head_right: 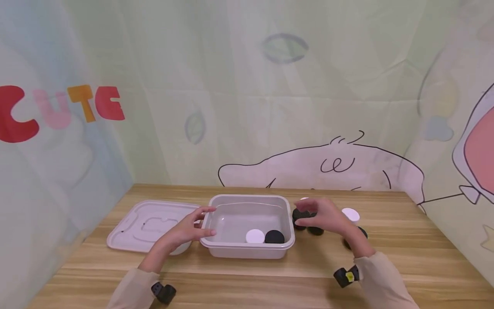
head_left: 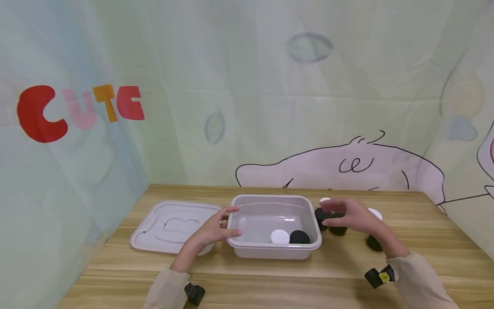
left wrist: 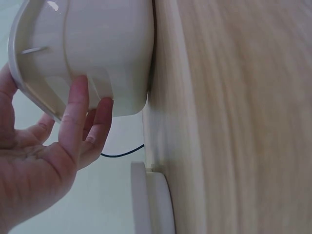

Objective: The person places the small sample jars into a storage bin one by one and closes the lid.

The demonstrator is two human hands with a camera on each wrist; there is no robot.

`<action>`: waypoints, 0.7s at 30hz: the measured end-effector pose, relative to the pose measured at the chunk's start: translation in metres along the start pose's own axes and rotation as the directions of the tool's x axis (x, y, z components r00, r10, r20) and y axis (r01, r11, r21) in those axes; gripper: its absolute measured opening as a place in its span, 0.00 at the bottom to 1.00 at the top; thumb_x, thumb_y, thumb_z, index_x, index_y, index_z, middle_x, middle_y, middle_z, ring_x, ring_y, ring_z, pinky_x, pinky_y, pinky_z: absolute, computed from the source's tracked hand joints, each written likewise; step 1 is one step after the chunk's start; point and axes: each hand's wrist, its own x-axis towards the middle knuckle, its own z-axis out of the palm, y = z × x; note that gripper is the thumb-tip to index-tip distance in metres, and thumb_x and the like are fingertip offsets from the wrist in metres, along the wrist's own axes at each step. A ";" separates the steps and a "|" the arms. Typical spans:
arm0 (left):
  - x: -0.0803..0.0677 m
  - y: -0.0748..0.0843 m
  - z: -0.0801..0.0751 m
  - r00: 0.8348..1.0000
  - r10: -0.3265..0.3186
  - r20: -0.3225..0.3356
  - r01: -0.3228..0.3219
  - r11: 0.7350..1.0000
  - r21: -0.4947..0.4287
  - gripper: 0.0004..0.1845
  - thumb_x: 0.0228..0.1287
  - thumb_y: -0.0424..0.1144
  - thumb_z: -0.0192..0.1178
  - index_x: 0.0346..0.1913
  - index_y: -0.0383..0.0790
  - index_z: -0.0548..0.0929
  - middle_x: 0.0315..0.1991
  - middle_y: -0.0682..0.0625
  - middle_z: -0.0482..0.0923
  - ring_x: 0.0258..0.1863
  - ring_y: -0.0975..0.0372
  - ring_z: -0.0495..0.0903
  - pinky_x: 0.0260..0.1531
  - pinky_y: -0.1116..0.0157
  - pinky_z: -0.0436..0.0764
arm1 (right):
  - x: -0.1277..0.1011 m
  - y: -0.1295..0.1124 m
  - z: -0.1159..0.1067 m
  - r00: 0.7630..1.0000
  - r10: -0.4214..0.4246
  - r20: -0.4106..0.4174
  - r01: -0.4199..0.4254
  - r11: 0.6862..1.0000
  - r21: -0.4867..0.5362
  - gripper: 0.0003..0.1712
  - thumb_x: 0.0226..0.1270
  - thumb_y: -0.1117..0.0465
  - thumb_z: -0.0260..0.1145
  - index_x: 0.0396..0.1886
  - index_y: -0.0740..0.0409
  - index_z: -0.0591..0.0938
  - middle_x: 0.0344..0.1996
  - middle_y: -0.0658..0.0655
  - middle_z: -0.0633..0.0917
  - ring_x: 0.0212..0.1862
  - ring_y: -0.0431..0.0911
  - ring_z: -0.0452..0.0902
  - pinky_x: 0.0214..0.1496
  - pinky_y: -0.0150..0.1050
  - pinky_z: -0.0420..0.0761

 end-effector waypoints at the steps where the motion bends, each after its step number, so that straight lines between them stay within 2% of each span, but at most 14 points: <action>1: 0.000 0.000 0.000 1.000 0.002 0.003 -0.002 1.000 -0.004 0.36 0.51 0.38 0.67 0.63 0.40 0.64 0.51 0.36 0.70 0.43 0.55 0.75 0.28 0.65 0.75 | -0.005 0.003 -0.004 1.000 0.019 -0.018 -0.019 1.000 0.001 0.30 0.50 0.56 0.71 0.51 0.68 0.77 0.46 0.64 0.81 0.50 0.56 0.76 0.51 0.49 0.73; 7: 0.000 -0.001 0.000 1.000 0.008 0.001 -0.008 1.000 0.008 0.36 0.51 0.38 0.67 0.64 0.41 0.63 0.51 0.36 0.70 0.43 0.55 0.75 0.28 0.64 0.75 | -0.030 0.027 -0.025 0.992 0.060 -0.116 -0.062 0.998 -0.019 0.30 0.52 0.56 0.71 0.51 0.70 0.76 0.46 0.66 0.80 0.48 0.53 0.77 0.49 0.46 0.75; 9: 0.000 -0.001 -0.001 1.000 0.011 0.001 -0.011 1.000 0.011 0.36 0.51 0.37 0.67 0.64 0.41 0.63 0.51 0.36 0.70 0.43 0.55 0.74 0.28 0.63 0.76 | -0.037 0.035 -0.031 0.988 0.076 -0.132 -0.079 0.997 -0.020 0.30 0.52 0.57 0.70 0.51 0.71 0.75 0.46 0.67 0.80 0.47 0.45 0.78 0.49 0.44 0.75; 14: 0.000 -0.003 -0.001 1.000 0.016 0.015 -0.016 1.000 -0.010 0.37 0.51 0.37 0.67 0.64 0.40 0.63 0.52 0.36 0.69 0.42 0.56 0.75 0.28 0.65 0.75 | -0.055 0.053 -0.044 0.978 0.150 -0.147 -0.153 0.988 -0.013 0.30 0.55 0.58 0.69 0.53 0.72 0.73 0.48 0.70 0.78 0.43 0.27 0.73 0.43 0.30 0.76; 16: 0.001 -0.002 -0.001 1.000 0.013 0.018 -0.012 1.000 -0.017 0.36 0.51 0.38 0.67 0.63 0.40 0.63 0.52 0.36 0.69 0.42 0.56 0.75 0.28 0.65 0.75 | -0.060 0.060 -0.046 0.974 0.169 -0.153 -0.173 0.985 -0.013 0.30 0.56 0.58 0.68 0.54 0.72 0.73 0.49 0.70 0.77 0.42 0.26 0.72 0.41 0.26 0.75; 21: 0.000 -0.001 -0.001 1.000 -0.001 0.004 0.001 1.000 -0.010 0.36 0.51 0.37 0.67 0.63 0.41 0.63 0.51 0.37 0.70 0.43 0.56 0.75 0.28 0.65 0.74 | -0.071 0.077 -0.047 0.968 0.181 -0.174 -0.188 0.982 -0.027 0.29 0.55 0.59 0.68 0.52 0.74 0.73 0.48 0.71 0.78 0.40 0.23 0.70 0.40 0.27 0.76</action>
